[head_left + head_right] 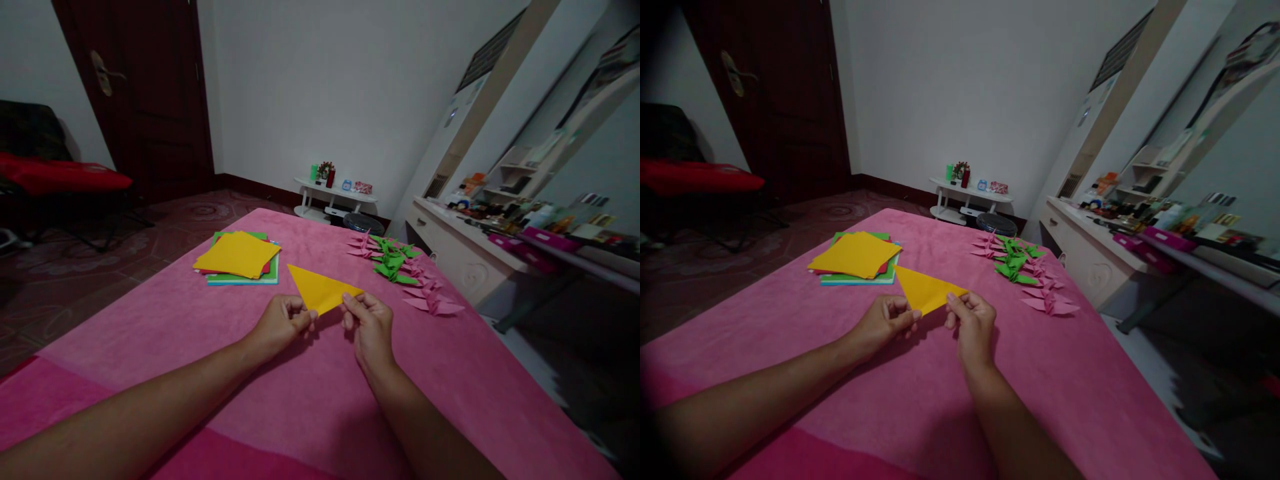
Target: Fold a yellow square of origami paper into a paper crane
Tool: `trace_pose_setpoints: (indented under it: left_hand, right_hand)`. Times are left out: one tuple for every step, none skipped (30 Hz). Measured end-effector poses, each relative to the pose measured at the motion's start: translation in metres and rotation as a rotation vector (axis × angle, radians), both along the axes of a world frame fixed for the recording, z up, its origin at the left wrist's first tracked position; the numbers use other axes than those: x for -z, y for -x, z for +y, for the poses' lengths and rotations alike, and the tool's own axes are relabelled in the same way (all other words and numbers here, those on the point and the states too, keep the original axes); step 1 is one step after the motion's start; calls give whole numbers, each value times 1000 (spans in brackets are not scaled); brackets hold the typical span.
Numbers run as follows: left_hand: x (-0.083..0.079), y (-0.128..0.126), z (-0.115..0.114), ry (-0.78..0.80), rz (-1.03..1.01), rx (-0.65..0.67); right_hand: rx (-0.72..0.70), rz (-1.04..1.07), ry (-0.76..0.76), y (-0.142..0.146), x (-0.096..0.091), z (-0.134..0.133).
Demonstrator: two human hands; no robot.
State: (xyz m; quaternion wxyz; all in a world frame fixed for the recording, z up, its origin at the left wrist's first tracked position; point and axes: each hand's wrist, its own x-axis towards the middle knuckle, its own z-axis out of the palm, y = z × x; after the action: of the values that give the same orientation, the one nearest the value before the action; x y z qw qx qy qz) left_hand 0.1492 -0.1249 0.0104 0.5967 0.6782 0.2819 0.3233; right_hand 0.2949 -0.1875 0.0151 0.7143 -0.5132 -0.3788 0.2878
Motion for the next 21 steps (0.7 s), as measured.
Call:
trace_pose_setpoints:
  left_hand:
    - [0, 1, 1, -2, 9, 10]
    - [0, 1, 3, -8, 17, 24]
    - [0, 3, 6, -21, 25, 42]
    - [2, 4, 8, -43, 34, 65]
    - [3, 5, 11, -68, 45, 92]
    - [5, 7, 14, -95, 59, 127]
    - [6, 9, 17, -121, 76, 170]
    - [7, 11, 20, -138, 90, 216]
    - [8, 13, 22, -152, 91, 265]
    - [8, 14, 24, -164, 80, 311]
    - [8, 14, 26, -174, 59, 351]
    - [8, 14, 27, -179, 29, 382]
    - [8, 14, 28, -173, -4, 401]
    - [8, 14, 29, -151, -31, 404]
    - [9, 14, 31, -112, -53, 387]
    - [10, 13, 32, -59, -70, 350]
    - [11, 13, 33, 2, -86, 301]
    - [12, 14, 35, 60, -103, 250]
    - [12, 14, 36, 105, -121, 204]
    - [13, 15, 37, 134, -142, 172]
    - [13, 15, 38, 148, -162, 154]
  right_hand:
    - [8, 10, -13, -3, -3, 1]
    - [16, 23, -25, -7, -6, 2]
    - [27, 45, -39, -11, -9, 3]
    - [50, 77, -57, -16, -11, 4]
    - [76, 115, -78, -20, -14, 4]
    - [107, 159, -102, -25, -16, 4]
    - [136, 195, -119, -29, -18, 4]
    - [134, 213, -116, -32, -19, 4]
    - [100, 210, -83, -33, -20, 3]
    - [39, 192, -28, -32, -21, 2]
    - [-58, 159, 36, -30, -22, 1]
    - [-168, 115, 98, -25, -23, -1]
    - [-279, 69, 145, -20, -24, -2]
    - [-373, 17, 173, -13, -25, -4]
    - [-415, -29, 176, -6, -26, -5]
    - [-409, -63, 160, 0, -28, -7]
    - [-392, -97, 141, 6, -30, -8]
    - [-389, -126, 132, 12, -32, -10]
    - [-387, -151, 128, 16, -33, -12]
    - [-390, -167, 129, 19, -35, -13]
    - [-398, -174, 133, 21, -36, -14]
